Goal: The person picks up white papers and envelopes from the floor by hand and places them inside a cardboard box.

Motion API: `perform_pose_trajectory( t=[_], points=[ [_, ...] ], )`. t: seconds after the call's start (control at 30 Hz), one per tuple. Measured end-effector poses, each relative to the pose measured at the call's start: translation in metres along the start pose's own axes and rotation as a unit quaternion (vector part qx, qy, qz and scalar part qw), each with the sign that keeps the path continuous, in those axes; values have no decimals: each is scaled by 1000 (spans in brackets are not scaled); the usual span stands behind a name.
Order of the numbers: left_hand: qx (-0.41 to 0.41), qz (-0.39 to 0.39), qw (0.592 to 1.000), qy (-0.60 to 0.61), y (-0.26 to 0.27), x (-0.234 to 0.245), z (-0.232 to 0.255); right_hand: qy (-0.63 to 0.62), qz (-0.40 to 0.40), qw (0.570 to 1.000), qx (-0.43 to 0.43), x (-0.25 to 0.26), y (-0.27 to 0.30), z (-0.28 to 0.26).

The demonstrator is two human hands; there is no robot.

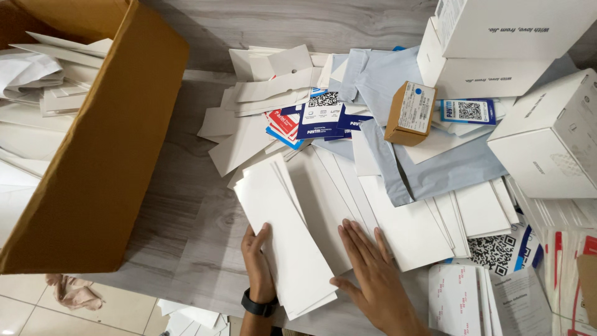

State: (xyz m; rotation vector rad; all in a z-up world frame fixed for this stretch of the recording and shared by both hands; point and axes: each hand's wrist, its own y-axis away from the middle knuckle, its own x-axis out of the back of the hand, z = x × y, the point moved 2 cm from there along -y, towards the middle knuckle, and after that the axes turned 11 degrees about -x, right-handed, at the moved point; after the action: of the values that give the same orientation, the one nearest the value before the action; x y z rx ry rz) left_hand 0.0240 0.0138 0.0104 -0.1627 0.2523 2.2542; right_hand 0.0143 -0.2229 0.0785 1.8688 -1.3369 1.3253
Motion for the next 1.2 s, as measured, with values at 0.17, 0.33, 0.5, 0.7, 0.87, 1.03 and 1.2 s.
perform_pose_trajectory(
  t=[0.17,0.33,0.5,0.7,0.87,1.03,1.2],
  points=[
    [2,36,999,33,4,1,8,13,0,1000,16,5,1,5],
    [-15,29,999,34,2,4,2,15,2,1000,18,3,3,8],
    [-9,12,997,79,1,7,4,37,12,999,10,2,9,10],
    [-15,16,996,82,0,9,-1,10,-3,998,-64,-5,11,12],
    [-32,-1,996,83,0,8,-5,-51,19,996,-72,-3,15,13],
    [-33,6,997,64,1,6,0,-173,69,961,-202,4,30,31],
    [-54,7,998,26,1,3,-4,-256,70,894,-360,-1,37,47]
  ],
)
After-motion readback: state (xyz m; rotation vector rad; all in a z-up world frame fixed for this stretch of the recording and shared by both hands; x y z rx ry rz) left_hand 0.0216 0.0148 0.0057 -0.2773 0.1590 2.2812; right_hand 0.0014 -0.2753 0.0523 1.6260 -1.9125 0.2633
